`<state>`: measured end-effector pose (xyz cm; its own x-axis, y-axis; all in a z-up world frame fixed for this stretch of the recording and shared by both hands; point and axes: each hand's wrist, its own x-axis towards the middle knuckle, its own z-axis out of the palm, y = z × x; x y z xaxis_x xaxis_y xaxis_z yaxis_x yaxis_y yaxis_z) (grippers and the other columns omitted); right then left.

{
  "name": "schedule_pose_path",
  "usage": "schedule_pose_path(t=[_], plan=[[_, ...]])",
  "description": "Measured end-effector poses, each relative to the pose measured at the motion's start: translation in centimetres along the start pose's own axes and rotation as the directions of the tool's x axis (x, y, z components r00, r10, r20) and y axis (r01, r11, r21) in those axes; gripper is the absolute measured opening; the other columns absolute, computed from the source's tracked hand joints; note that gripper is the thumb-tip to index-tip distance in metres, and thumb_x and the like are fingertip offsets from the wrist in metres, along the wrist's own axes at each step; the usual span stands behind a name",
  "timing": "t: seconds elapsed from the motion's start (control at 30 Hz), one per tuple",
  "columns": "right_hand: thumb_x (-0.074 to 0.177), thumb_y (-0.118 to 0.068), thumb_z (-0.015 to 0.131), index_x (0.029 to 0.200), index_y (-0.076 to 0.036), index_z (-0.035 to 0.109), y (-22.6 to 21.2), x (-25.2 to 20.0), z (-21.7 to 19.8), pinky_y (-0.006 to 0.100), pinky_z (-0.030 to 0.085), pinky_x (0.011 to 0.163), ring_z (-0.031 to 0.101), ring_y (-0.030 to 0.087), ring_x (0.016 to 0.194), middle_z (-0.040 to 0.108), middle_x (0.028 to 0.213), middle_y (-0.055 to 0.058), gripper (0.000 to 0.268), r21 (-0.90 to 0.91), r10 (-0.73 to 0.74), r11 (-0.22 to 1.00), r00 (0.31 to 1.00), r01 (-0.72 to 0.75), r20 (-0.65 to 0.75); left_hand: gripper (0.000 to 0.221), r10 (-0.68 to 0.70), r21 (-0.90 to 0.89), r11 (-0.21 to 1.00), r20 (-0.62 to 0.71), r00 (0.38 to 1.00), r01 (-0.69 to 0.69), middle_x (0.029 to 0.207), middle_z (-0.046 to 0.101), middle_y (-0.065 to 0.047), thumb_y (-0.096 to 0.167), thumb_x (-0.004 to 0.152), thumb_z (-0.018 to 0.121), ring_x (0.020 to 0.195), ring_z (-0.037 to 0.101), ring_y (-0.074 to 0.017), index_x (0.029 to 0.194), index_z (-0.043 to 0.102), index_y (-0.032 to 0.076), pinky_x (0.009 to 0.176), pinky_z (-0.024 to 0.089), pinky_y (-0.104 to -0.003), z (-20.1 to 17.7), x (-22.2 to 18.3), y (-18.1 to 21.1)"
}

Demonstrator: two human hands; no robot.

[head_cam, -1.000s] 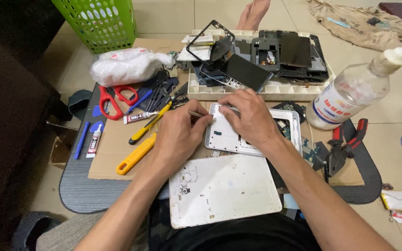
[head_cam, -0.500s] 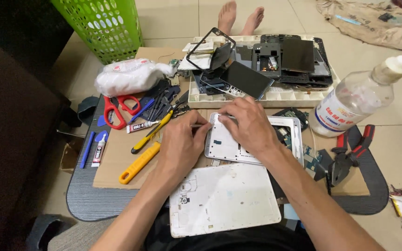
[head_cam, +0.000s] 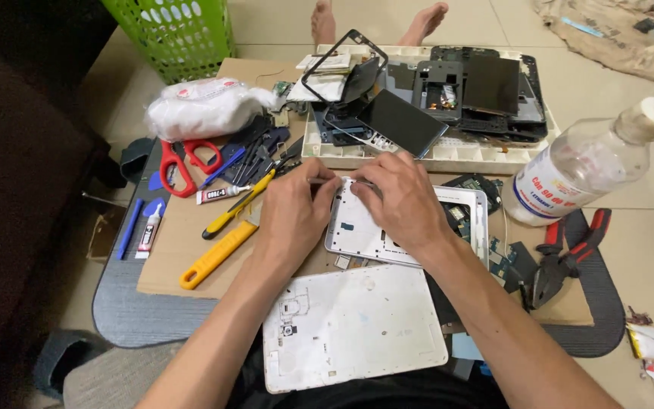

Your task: Preparing a mobile device frame by prying off components and handling the bezel for repair or assembly.

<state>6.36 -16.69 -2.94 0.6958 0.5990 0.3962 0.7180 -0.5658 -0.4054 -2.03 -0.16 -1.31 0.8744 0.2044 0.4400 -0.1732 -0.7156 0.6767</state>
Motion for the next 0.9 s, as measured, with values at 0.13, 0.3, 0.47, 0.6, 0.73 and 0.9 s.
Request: schedule_pose_path(t=[0.13, 0.3, 0.47, 0.6, 0.73, 0.9], plan=[[0.099, -0.028, 0.066, 0.107, -0.017, 0.076, 0.0, 0.0, -0.2, 0.041, 0.048, 0.082, 0.059, 0.025, 0.095, 0.067, 0.095, 0.006, 0.017, 0.011, -0.007, 1.0, 1.0, 0.006, 0.0, 0.004, 0.017, -0.011, 1.0, 0.018, 1.0, -0.017, 0.08, 0.076, -0.016, 0.006, 0.09, 0.073, 0.078, 0.076, -0.0346, 0.094, 0.07, 0.005, 0.064, 0.061, -0.039, -0.3, 0.4, -0.4], [0.098, -0.028, 0.067, 0.106, -0.019, 0.076, 0.1, -0.1, 0.0, 0.043, 0.049, 0.082, 0.06, 0.03, 0.094, 0.066, 0.095, 0.007, 0.015, 0.005, -0.065, 0.998, 0.998, 0.065, -0.026, 0.002, -0.042, -0.016, 0.999, 0.047, 0.998, 0.043, 0.077, 0.076, -0.014, 0.008, 0.089, 0.073, 0.073, 0.076, -0.0304, 0.091, 0.073, 0.006, 0.063, 0.062, -0.035, -1.3, -0.6, 0.4], [0.097, -0.026, 0.07, 0.107, -0.017, 0.077, -0.6, 0.2, -0.2, 0.041, 0.051, 0.083, 0.062, 0.03, 0.09, 0.068, 0.093, 0.008, 0.015, 0.032, -0.058, 0.998, 0.998, 0.059, -0.032, 0.008, 0.029, -0.009, 1.0, -0.018, 0.999, -0.029, 0.071, 0.071, -0.015, 0.013, 0.089, 0.074, 0.072, 0.073, -0.0358, 0.091, 0.067, 0.008, 0.061, 0.059, -0.044, -0.2, -0.7, -1.1], [0.096, -0.024, 0.072, 0.106, -0.019, 0.078, -0.9, 0.4, 0.1, 0.039, 0.052, 0.082, 0.063, 0.029, 0.088, 0.07, 0.092, 0.007, 0.013, -0.002, -0.033, 0.999, 0.998, 0.033, -0.044, 0.004, -0.105, -0.077, 0.991, 0.028, 0.994, 0.107, 0.071, 0.071, -0.008, 0.012, 0.092, 0.07, 0.068, 0.073, -0.0251, 0.088, 0.068, 0.012, 0.059, 0.057, -0.034, -0.1, -0.6, -1.3], [0.096, -0.018, 0.07, 0.104, -0.016, 0.079, -1.9, 0.7, -0.2, 0.038, 0.051, 0.079, 0.062, 0.026, 0.082, 0.07, 0.089, 0.008, 0.012, 0.014, 0.017, 1.0, 0.998, -0.016, -0.066, 0.006, -0.09, -0.147, 0.985, 0.043, 0.995, 0.096, 0.068, 0.068, -0.012, 0.008, 0.092, 0.069, 0.066, 0.072, -0.0308, 0.087, 0.065, 0.007, 0.056, 0.055, -0.038, -1.3, -0.7, -0.4], [0.097, -0.016, 0.068, 0.099, -0.009, 0.077, -2.5, 0.9, -1.0, 0.044, 0.052, 0.083, 0.065, 0.033, 0.084, 0.071, 0.09, 0.012, 0.012, 0.048, 0.04, 0.998, 0.999, -0.039, -0.037, 0.004, -0.21, -0.237, 0.949, 0.019, 0.977, 0.209, 0.074, 0.074, -0.017, 0.012, 0.089, 0.072, 0.074, 0.075, -0.0394, 0.09, 0.071, 0.009, 0.062, 0.057, -0.046, -1.3, -0.4, 0.0]])
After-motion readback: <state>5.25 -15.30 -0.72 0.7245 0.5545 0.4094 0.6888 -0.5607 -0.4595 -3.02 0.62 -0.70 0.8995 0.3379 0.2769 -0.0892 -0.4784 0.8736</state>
